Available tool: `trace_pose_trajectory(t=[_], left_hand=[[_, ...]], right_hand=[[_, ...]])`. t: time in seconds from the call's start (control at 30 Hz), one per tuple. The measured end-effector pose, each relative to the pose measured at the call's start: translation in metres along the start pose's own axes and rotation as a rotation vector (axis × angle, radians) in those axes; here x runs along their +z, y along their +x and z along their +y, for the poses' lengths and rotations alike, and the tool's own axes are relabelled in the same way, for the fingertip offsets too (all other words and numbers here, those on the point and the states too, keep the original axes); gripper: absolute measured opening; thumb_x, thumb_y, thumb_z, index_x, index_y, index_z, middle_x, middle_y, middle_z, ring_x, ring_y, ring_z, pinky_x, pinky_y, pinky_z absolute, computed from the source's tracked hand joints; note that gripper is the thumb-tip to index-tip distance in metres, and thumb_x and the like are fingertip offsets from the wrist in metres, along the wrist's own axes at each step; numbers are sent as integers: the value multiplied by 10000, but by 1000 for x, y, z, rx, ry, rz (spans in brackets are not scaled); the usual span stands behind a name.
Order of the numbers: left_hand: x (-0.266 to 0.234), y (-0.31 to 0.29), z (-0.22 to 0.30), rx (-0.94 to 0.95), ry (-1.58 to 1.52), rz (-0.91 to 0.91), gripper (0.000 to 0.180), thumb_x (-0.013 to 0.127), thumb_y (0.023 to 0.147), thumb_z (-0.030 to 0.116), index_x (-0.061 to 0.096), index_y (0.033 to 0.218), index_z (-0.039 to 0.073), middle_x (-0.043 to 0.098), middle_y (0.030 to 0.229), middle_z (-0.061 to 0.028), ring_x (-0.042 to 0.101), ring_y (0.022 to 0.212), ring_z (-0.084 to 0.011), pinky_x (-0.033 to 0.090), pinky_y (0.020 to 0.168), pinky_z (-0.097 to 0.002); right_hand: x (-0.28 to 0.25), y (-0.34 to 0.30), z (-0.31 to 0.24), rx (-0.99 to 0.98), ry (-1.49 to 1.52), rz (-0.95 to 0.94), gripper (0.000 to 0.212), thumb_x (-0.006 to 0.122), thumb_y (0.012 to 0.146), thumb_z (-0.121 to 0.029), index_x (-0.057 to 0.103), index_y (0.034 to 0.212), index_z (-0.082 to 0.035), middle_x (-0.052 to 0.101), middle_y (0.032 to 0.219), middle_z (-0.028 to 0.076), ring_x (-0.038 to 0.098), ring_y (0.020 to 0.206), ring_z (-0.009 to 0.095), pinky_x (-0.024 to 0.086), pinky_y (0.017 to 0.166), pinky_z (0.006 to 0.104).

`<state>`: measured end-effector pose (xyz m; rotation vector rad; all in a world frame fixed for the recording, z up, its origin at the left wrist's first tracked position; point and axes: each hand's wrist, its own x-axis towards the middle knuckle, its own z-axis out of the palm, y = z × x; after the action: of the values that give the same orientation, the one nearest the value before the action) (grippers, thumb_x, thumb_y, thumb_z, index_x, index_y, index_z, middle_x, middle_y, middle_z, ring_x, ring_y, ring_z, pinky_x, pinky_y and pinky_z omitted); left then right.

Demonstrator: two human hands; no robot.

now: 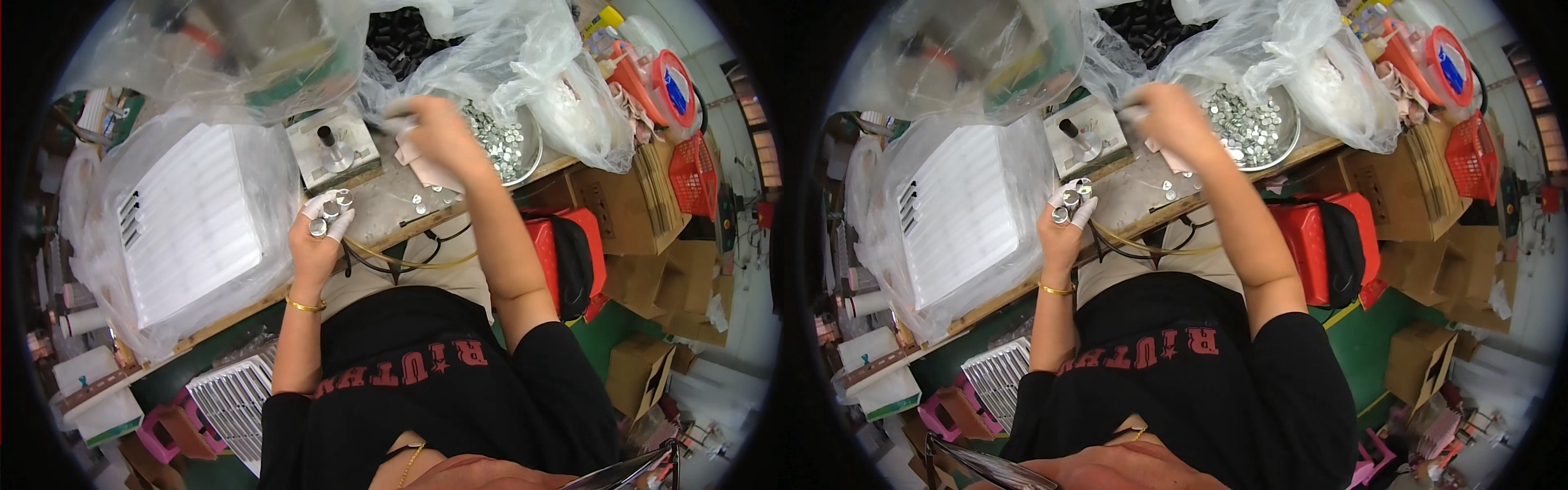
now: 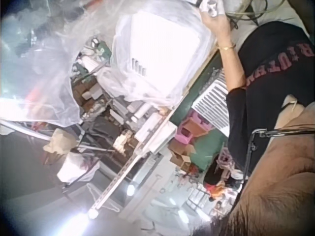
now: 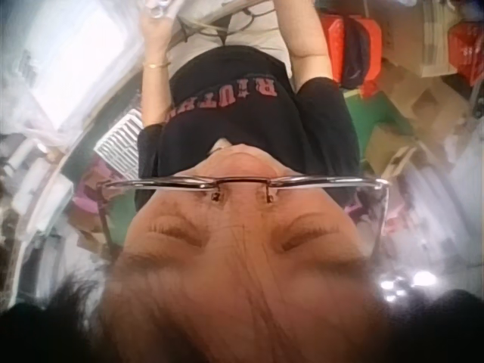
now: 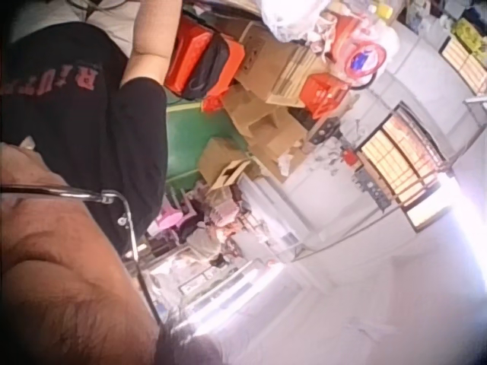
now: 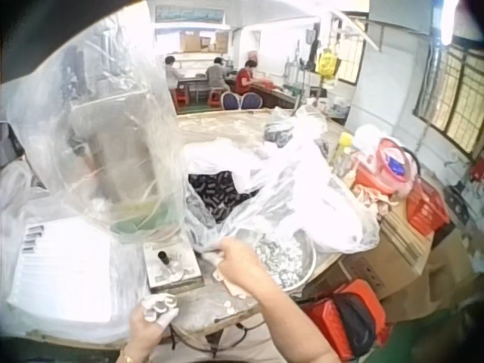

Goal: The person assembles metal tubes by inserting circular caps and components into the tubes, pressing them together using a tabletop fixture, and arranging the finished tubes onto a grooved tray by hand.

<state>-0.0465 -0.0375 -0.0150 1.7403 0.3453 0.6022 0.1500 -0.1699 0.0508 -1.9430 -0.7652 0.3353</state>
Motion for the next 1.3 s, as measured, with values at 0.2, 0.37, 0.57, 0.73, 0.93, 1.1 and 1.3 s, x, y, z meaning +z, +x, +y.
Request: trace_pose_trajectory(t=[0.2,0.37,0.57,0.73,0.93,1.1,1.3], left_hand=[[-4,0,-2,-94,-64,28,311,701,781,-7,616,1079,-10,635,872,3,509,663,-21,377,534,-167],[1,0,-1,-58,-80,8,285,705,769,-12,621,1041,-15,624,968,-40,571,857,-92,452,775,-229],[3,2,0,-84,-104,16,271,709,766,-3,628,1025,-5,623,964,-36,569,866,-98,451,781,-235],[1,-2,-6,-16,-33,40,278,713,766,4,628,1031,4,622,947,-35,574,842,-98,458,759,-231],[9,0,3,-70,-51,-12,278,709,766,7,623,1030,-3,624,945,-60,594,834,-124,470,747,-242],[6,0,5,-18,-122,-4,269,683,786,-32,608,1044,-16,643,938,-37,590,855,-91,472,785,-234],[-11,0,16,-138,-230,40,302,690,794,18,587,1076,-13,660,978,-66,602,862,-105,480,780,-233]], right_hand=[[-51,-21,89,269,-724,50,231,716,742,-257,715,871,-66,664,814,170,637,779,311,478,723,380],[-38,-22,100,325,-743,63,215,723,732,-245,711,863,-75,671,819,157,635,813,313,474,733,386],[-36,-17,103,319,-674,63,196,720,735,-215,697,871,-76,669,807,158,635,809,314,473,736,390],[-27,-21,105,152,-757,104,172,684,722,-131,691,875,-52,657,843,187,635,808,344,493,723,412],[3,-14,-6,267,375,22,200,670,774,-80,672,961,-9,666,792,97,633,763,165,471,670,291],[45,8,-46,5,141,1,184,659,788,-53,661,957,20,661,831,63,608,798,124,457,685,258],[50,25,-33,-7,208,-38,185,665,768,-82,668,933,2,673,867,66,608,825,131,445,729,256]])
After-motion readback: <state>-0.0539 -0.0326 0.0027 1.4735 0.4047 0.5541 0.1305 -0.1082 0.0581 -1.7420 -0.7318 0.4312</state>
